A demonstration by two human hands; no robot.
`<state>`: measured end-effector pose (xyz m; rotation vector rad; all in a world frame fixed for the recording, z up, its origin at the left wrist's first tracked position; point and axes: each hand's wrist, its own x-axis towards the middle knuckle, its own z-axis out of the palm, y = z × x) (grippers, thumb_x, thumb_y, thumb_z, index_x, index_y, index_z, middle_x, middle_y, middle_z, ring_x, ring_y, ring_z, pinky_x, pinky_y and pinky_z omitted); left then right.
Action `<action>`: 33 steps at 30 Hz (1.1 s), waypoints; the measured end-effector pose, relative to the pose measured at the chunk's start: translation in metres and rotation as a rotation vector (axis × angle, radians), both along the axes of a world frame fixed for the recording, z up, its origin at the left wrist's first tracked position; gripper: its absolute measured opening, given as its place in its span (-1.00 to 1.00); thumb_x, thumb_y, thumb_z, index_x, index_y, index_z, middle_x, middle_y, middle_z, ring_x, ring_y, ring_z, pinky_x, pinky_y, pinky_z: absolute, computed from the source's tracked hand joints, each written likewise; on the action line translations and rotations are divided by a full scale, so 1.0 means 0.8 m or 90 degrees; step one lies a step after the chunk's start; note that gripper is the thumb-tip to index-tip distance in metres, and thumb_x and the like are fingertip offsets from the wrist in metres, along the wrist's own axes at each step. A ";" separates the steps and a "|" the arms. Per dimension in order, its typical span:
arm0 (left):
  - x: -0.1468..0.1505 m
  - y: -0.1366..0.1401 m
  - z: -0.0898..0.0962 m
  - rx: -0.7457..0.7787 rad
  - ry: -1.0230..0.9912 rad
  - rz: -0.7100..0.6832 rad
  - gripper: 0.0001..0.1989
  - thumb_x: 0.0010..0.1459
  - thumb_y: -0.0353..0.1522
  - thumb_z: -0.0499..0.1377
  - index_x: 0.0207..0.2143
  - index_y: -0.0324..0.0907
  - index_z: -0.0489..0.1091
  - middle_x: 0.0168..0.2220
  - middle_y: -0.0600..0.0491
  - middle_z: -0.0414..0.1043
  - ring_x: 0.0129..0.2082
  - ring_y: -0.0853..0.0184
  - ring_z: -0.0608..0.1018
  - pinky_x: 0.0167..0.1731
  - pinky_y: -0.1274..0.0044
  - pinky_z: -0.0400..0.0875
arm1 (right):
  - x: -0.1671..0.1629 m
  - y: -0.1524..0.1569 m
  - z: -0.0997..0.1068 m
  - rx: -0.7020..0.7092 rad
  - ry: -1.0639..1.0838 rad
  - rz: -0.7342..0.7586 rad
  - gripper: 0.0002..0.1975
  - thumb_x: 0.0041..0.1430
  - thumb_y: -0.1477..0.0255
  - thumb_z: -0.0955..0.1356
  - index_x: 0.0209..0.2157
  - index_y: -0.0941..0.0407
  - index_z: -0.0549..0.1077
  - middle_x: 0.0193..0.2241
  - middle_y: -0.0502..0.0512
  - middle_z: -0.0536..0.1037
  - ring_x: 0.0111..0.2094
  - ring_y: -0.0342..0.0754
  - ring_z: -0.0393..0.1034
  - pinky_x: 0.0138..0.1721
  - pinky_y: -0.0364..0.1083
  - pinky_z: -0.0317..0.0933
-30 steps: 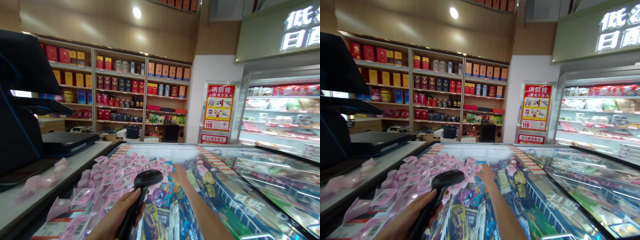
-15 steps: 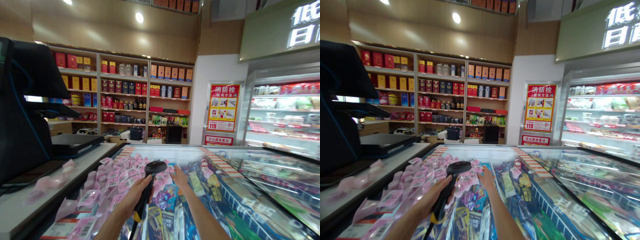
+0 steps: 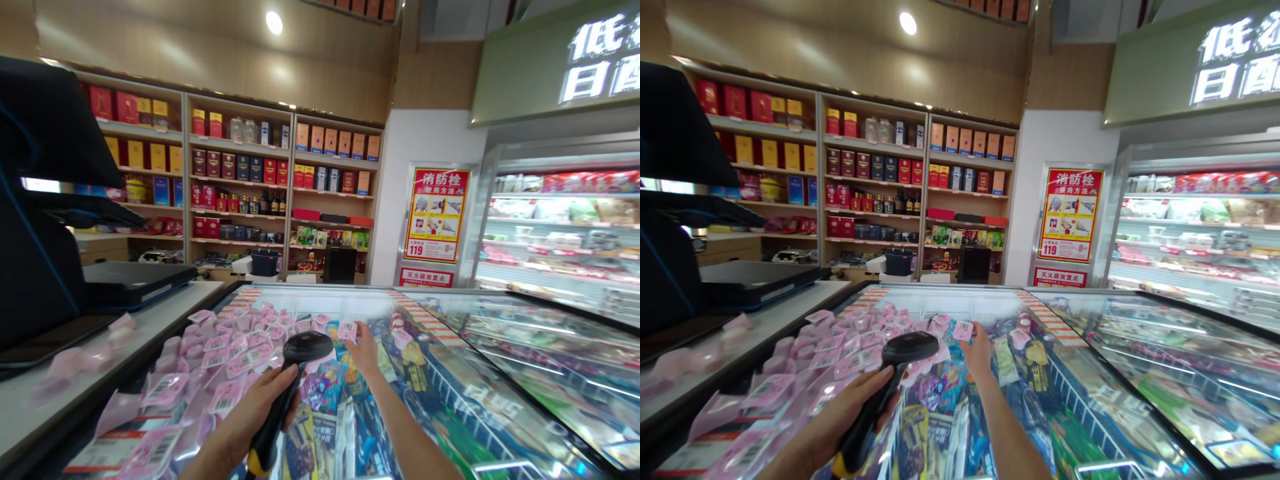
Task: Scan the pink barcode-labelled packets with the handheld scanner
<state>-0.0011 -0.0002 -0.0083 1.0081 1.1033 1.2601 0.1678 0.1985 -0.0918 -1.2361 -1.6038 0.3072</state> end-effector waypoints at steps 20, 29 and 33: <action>0.011 0.002 0.007 0.012 0.030 -0.017 -0.70 -0.05 -0.15 0.01 -0.53 -0.22 0.21 -0.72 0.18 0.23 -0.76 0.53 0.25 -0.71 0.64 0.12 | 0.075 -0.006 0.007 -0.219 -0.116 -0.243 -0.62 -0.12 0.32 0.24 -0.20 0.13 0.25 -0.32 0.12 0.45 -0.27 0.03 0.33 -0.34 -0.08 0.10; -0.004 0.002 -0.001 -0.011 0.050 0.021 -0.69 -0.08 -0.13 0.04 -0.54 -0.22 0.23 -0.69 0.15 0.29 -0.73 0.50 0.29 -0.69 0.63 0.17 | 0.126 -0.002 0.010 -0.273 -0.132 -0.335 -0.59 -0.12 0.26 0.24 -0.18 0.11 0.25 -0.34 0.19 0.45 -0.24 0.14 0.30 -0.26 0.07 0.06; -0.009 -0.003 0.002 -0.035 0.035 0.052 -0.71 -0.08 -0.15 0.06 -0.50 -0.23 0.25 -0.67 0.14 0.31 -0.73 0.51 0.29 -0.70 0.65 0.18 | 0.130 -0.003 0.011 -0.252 -0.131 -0.351 -0.50 -0.11 0.29 0.23 -0.07 0.14 0.16 -0.27 0.23 0.40 -0.20 0.14 0.27 -0.23 0.10 0.04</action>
